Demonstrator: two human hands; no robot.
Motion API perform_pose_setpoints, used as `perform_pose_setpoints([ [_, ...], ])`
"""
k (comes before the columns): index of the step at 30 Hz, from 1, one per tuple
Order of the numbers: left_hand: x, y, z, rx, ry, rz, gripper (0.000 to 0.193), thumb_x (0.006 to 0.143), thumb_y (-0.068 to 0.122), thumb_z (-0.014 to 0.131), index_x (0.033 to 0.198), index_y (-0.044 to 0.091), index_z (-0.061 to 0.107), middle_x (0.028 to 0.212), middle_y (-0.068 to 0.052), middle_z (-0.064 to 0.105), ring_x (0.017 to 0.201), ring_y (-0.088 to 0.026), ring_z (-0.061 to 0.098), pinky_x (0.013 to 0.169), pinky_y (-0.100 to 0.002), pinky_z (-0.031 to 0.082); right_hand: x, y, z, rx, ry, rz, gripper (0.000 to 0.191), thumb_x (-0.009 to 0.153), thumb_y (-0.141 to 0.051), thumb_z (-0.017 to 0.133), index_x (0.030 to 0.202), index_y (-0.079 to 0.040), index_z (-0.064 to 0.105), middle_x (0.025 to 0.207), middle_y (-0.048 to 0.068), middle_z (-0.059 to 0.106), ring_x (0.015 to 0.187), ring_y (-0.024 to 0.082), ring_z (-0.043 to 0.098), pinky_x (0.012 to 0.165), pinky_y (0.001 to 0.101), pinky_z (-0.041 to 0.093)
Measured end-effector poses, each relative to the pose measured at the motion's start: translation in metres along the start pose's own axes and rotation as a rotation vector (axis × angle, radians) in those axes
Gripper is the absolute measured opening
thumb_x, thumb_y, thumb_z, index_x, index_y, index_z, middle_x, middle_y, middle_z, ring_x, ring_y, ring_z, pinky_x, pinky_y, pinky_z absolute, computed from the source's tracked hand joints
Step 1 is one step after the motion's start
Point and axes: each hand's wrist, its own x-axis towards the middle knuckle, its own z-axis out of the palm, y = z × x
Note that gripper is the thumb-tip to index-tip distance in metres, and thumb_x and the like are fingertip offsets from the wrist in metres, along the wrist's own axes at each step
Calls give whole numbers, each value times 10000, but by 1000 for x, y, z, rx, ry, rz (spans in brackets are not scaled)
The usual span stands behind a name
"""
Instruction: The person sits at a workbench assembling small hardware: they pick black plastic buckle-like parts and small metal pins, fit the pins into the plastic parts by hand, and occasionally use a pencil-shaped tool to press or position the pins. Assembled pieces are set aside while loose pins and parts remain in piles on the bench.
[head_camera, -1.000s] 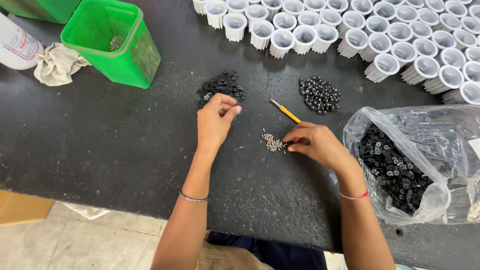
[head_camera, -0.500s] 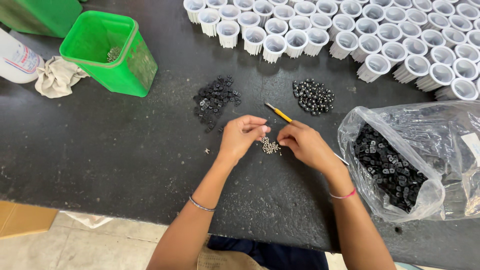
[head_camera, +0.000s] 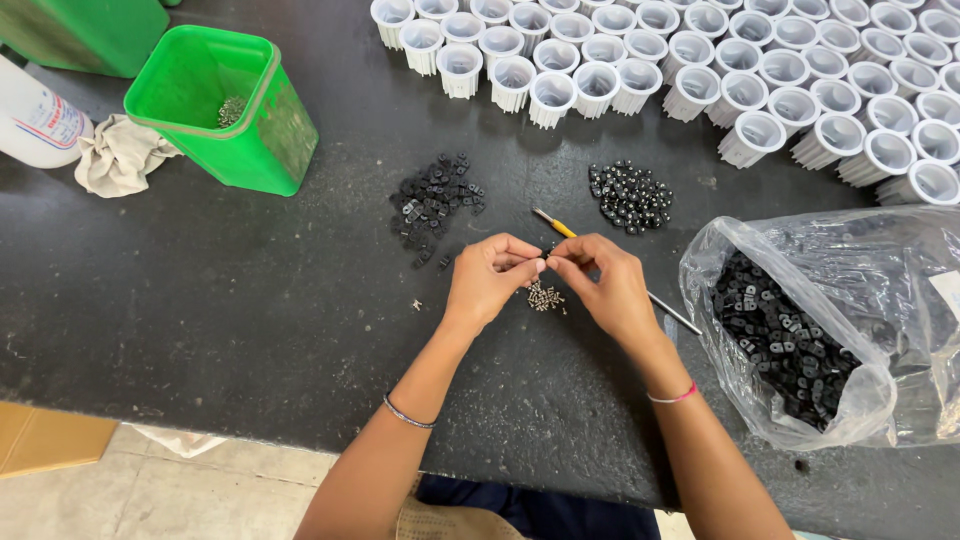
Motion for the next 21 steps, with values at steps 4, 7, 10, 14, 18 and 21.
perform_pose_setpoints([
  [4, 0, 2, 1, 10, -2, 3, 148, 855, 58, 795, 970, -11, 733, 837, -53, 767, 722, -61, 674, 663, -209, 553, 1, -1, -1, 18, -4, 18, 169, 904, -137, 775, 993, -6, 717, 896, 57, 736, 743, 110, 675, 680, 269, 538],
  [7, 0, 5, 1, 36, -8, 3, 143, 854, 57, 792, 968, -6, 733, 846, -47, 769, 742, -54, 675, 682, -207, 554, 2, -1, -1, -4, 0, 22, 176, 890, -134, 787, 992, -6, 726, 888, 54, 739, 742, 99, 674, 683, 263, 534],
  [10, 1, 8, 0, 48, -28, 26, 129, 863, 51, 788, 962, -9, 733, 857, -46, 767, 769, -46, 673, 700, -206, 549, 4, 1, -2, 68, -2, 132, 157, 899, -118, 785, 985, -4, 719, 851, 53, 748, 751, 93, 668, 692, 256, 541],
  [14, 0, 11, 5, 32, -62, 26, 109, 876, 37, 775, 964, -7, 730, 876, -43, 761, 788, -45, 667, 709, -210, 537, 6, 9, -3, 293, -26, 112, 225, 883, -52, 727, 1106, -23, 714, 966, 7, 754, 891, 59, 700, 804, 234, 569],
  [18, -3, 13, 9, 69, -54, 67, 103, 877, 37, 770, 966, 1, 732, 881, -35, 770, 802, -45, 693, 727, -209, 562, 6, 23, -5, 299, -59, 114, 181, 918, 3, 689, 1085, -9, 759, 938, 10, 756, 875, 65, 682, 820, 240, 561],
  [21, -3, 14, 13, 84, -47, 95, 104, 877, 34, 772, 970, 1, 739, 885, -33, 774, 802, -45, 698, 727, -211, 570, 5, 33, -4, 310, -56, 105, 165, 923, 25, 677, 1062, -3, 762, 939, 9, 754, 882, 63, 675, 828, 237, 559],
])
